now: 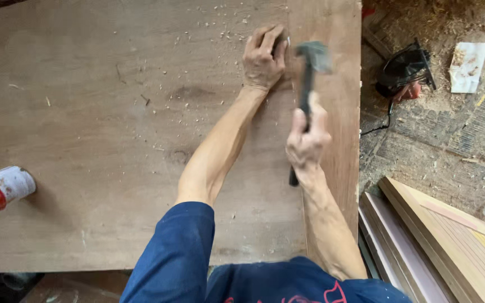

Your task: The person applies glue to a wooden strip, places a plywood sheet on top, and hammers nails along the edges to secure the pieces together. The person uses a hammer and nails to fasten the wood, then wipes the surface.

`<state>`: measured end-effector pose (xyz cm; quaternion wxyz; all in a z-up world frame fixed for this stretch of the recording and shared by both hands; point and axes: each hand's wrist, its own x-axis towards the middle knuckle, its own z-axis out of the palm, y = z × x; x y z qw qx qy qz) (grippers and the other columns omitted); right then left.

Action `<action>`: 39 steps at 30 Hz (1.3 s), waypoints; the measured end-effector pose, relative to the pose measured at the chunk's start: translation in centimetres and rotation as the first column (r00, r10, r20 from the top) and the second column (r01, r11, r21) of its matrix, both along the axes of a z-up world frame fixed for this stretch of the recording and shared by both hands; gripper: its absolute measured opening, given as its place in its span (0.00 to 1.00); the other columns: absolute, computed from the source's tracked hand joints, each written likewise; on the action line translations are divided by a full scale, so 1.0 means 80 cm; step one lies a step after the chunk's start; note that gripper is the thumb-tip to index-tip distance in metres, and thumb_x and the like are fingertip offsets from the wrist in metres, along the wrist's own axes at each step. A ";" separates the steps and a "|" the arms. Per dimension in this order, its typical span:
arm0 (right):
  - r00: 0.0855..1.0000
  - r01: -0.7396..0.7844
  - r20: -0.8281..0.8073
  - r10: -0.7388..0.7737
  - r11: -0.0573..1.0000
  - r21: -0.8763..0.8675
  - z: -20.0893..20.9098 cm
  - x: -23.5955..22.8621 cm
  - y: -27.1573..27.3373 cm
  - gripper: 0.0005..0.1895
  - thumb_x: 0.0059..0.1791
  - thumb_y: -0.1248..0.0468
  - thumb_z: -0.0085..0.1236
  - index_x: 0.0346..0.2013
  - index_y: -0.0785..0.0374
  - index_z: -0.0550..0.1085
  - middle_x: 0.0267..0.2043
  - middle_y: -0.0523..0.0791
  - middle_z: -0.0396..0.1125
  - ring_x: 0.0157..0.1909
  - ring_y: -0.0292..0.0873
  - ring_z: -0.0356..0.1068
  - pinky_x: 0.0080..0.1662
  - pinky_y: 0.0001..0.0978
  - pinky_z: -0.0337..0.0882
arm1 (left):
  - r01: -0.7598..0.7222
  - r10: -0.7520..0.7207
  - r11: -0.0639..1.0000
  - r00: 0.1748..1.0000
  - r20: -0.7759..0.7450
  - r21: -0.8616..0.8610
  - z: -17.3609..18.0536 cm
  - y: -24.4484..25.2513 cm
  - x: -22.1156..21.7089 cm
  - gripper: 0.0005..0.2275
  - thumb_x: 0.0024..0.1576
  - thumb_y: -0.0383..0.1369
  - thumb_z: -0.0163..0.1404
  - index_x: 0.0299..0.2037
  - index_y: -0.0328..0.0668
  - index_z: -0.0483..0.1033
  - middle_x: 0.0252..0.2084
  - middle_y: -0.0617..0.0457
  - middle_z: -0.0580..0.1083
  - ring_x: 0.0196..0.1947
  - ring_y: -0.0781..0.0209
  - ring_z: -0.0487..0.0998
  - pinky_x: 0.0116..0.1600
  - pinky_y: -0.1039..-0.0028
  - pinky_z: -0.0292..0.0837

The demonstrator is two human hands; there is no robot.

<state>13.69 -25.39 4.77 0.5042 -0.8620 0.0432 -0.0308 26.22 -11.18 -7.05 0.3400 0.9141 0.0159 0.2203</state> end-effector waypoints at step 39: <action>0.961 -0.170 -0.221 0.167 0.985 0.005 -0.005 -0.203 0.031 0.24 0.58 0.60 0.50 0.67 0.68 0.63 0.48 0.57 0.73 0.46 0.52 0.77 0.46 0.39 0.76 | -0.396 0.509 0.859 0.733 -0.451 0.324 -0.009 0.356 -0.208 0.09 0.57 0.34 0.51 0.35 0.39 0.84 0.34 0.42 0.80 0.33 0.48 0.84 0.37 0.60 0.79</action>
